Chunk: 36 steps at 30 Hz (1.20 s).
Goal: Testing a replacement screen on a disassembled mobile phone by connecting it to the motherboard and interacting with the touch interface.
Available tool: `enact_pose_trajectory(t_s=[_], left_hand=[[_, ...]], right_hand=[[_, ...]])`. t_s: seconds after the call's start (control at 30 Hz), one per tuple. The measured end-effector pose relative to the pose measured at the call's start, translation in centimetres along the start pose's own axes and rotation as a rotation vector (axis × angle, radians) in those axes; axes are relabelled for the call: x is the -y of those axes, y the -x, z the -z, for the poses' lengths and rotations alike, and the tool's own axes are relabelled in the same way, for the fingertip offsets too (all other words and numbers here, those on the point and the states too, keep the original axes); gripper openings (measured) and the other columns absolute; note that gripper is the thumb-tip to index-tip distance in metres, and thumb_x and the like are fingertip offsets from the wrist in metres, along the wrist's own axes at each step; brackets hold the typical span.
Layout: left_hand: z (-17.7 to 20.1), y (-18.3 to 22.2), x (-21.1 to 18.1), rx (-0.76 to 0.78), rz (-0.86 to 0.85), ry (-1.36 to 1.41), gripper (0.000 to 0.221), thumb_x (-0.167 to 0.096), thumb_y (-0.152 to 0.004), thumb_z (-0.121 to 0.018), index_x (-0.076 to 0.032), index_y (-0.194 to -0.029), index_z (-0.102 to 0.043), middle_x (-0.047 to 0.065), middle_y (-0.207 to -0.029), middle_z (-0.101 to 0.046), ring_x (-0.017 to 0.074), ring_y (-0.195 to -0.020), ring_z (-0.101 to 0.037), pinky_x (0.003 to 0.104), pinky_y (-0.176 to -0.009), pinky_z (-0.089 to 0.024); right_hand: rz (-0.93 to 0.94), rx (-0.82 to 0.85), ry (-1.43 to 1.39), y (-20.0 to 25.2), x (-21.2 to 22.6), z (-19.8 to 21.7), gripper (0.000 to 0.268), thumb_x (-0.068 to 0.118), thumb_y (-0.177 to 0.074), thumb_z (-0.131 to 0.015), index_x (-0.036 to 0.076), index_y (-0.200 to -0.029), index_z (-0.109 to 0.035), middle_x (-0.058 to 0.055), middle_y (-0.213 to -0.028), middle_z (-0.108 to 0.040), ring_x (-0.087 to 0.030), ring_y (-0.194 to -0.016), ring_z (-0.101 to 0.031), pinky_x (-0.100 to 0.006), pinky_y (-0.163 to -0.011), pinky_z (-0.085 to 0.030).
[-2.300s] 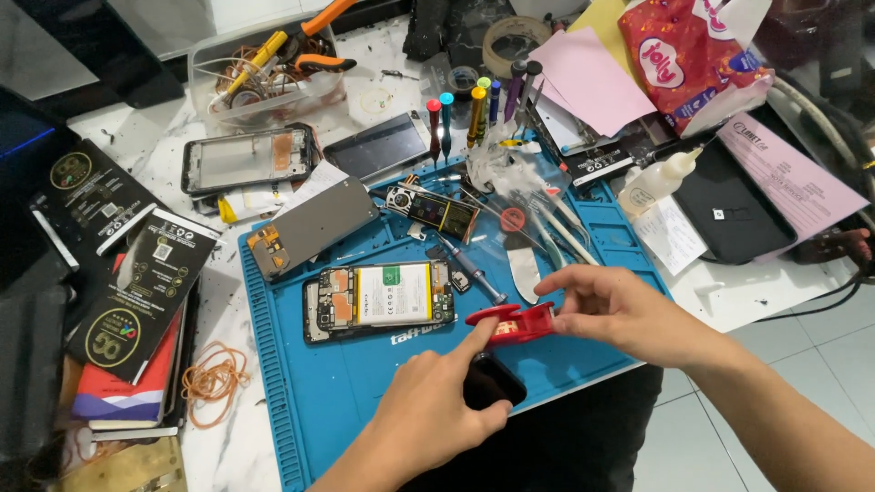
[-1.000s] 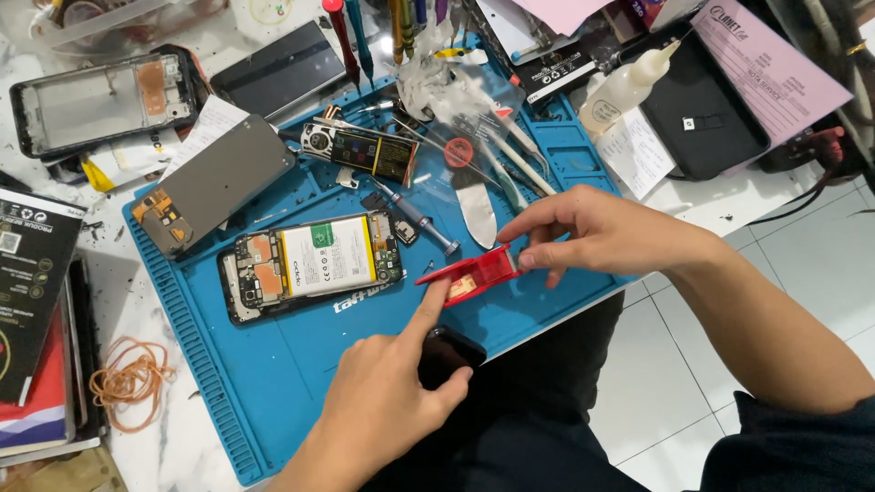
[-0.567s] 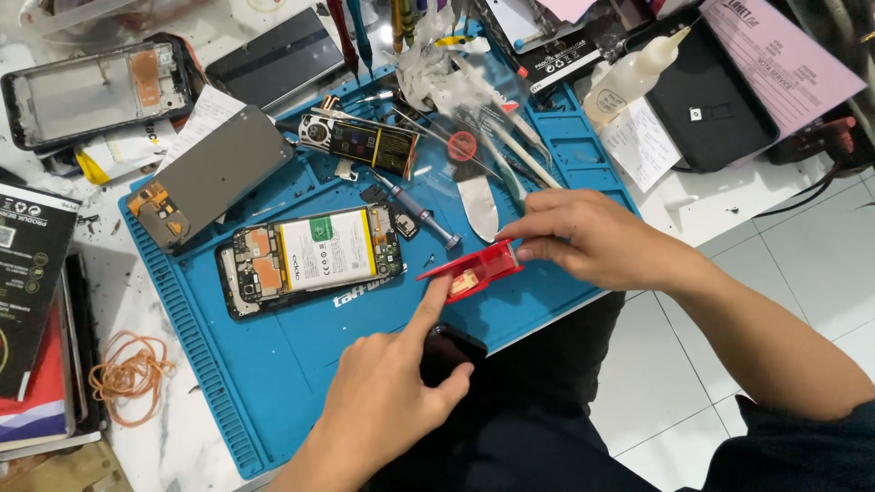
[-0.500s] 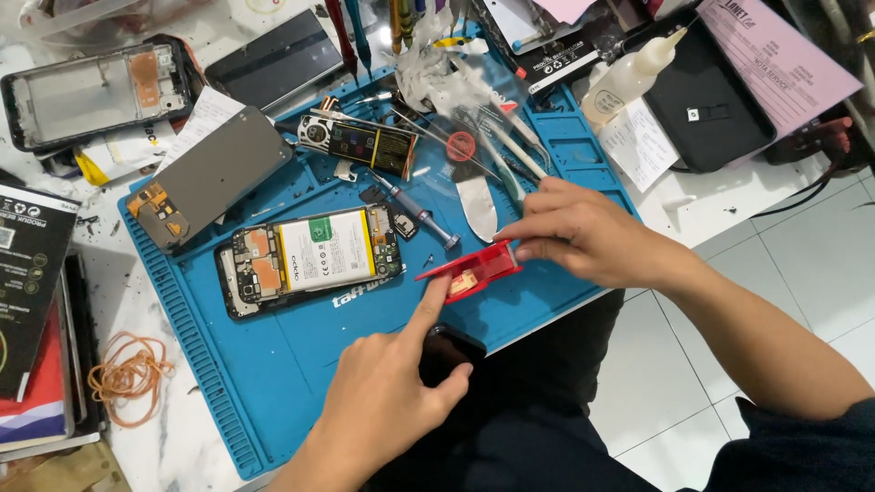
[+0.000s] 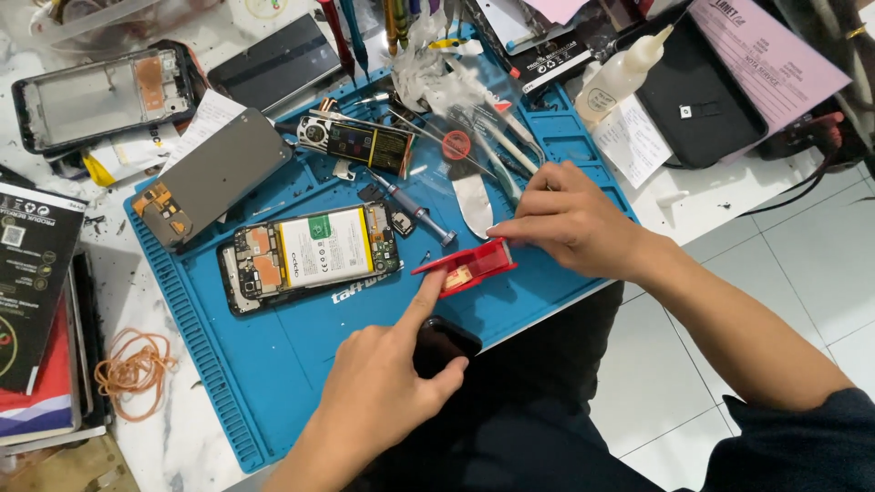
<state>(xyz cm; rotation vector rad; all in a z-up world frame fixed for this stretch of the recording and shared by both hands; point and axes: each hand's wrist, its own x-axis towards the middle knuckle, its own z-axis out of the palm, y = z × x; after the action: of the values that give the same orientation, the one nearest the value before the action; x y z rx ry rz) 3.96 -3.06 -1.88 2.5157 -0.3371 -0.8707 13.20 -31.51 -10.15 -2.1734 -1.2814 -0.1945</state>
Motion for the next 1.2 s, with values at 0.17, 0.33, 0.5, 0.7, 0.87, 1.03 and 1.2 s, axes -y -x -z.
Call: enact_pose_trajectory(t_s=[0.17, 0.33, 0.5, 0.7, 0.87, 1.03, 1.2], left_hand=[[1.2, 0.2, 0.0, 0.037, -0.011, 0.095, 0.097, -0.045, -0.083, -0.072, -0.028, -0.163, -0.019, 0.006, -0.051, -0.064, 0.0253, -0.045, -0.058, 0.039, -0.044, -0.039], [2.9, 1.5, 0.4, 0.000, -0.108, 0.356, 0.099, -0.034, -0.081, -0.078, -0.028, -0.163, -0.024, 0.004, -0.038, -0.045, 0.0172, -0.036, -0.038, 0.035, -0.042, -0.026], [4.7, 3.2, 0.9, -0.135, -0.007, 0.815, 0.087, -0.022, -0.071, -0.082, -0.022, -0.152, -0.050, 0.000, -0.068, -0.072, 0.0061, -0.062, -0.056, 0.026, -0.057, -0.044], [4.2, 3.6, 1.5, -0.410, 0.014, 1.093, 0.071, -0.027, -0.066, -0.083, -0.014, -0.133, -0.066, 0.003, -0.097, -0.076, 0.0105, -0.089, -0.070, 0.025, -0.082, -0.061], [3.4, 3.7, 2.1, -0.517, -0.035, 1.153, 0.063, -0.027, -0.069, -0.082, -0.013, -0.129, -0.065, 0.008, -0.108, -0.078, 0.0155, -0.099, -0.074, 0.030, -0.084, -0.065], [3.7, 4.0, 2.4, -0.505, 0.046, 1.185, 0.069, -0.031, -0.069, -0.080, -0.014, -0.133, -0.062, 0.013, -0.117, -0.076, 0.0196, -0.105, -0.075, 0.032, -0.080, -0.070], [3.1, 3.8, 3.0, -0.565, 0.035, 1.168, 0.069, -0.030, -0.072, -0.079, -0.013, -0.136, -0.060, 0.011, -0.122, -0.076, 0.0168, -0.112, -0.072, 0.029, -0.090, -0.061]], right_hand=[[-0.016, -0.001, 0.170, -0.2, 0.7, 1.0, 0.036, 0.015, -0.096, -0.074, 0.016, -0.131, -0.065, -0.004, -0.100, -0.065, -0.025, -0.094, -0.051, -0.040, -0.076, -0.035], [-0.226, -0.073, 0.094, -1.8, 3.0, 3.6, 0.036, 0.010, -0.097, -0.071, 0.008, -0.132, -0.065, 0.002, -0.098, -0.073, -0.025, -0.099, -0.055, -0.039, -0.092, -0.038], [-0.270, -0.090, -0.147, -5.2, 7.5, 5.7, 0.032, 0.006, -0.093, -0.067, 0.001, -0.125, -0.065, -0.007, -0.099, -0.074, -0.025, -0.098, -0.065, -0.039, -0.095, -0.049], [-0.483, -0.020, -0.462, -9.7, 12.3, 5.1, 0.036, 0.015, -0.082, -0.072, 0.007, -0.116, -0.070, -0.007, -0.093, -0.079, -0.018, -0.092, -0.074, -0.031, -0.080, -0.064], [-0.598, 0.036, -0.545, -12.2, 13.7, 3.9, 0.035, 0.016, -0.084, -0.074, 0.009, -0.118, -0.067, -0.001, -0.083, -0.081, -0.009, -0.076, -0.075, -0.024, -0.070, -0.052], [-0.684, 0.078, -0.539, -13.1, 13.9, 3.2, 0.044, 0.018, -0.082, -0.075, 0.012, -0.123, -0.060, -0.002, -0.082, -0.080, -0.011, -0.086, -0.079, -0.024, -0.073, -0.064], [-0.628, 0.066, -0.524, -13.8, 14.1, 2.8, 0.044, 0.016, -0.084, -0.073, 0.010, -0.125, -0.057, -0.003, -0.081, -0.080, -0.012, -0.082, -0.077, -0.024, -0.070, -0.065]])
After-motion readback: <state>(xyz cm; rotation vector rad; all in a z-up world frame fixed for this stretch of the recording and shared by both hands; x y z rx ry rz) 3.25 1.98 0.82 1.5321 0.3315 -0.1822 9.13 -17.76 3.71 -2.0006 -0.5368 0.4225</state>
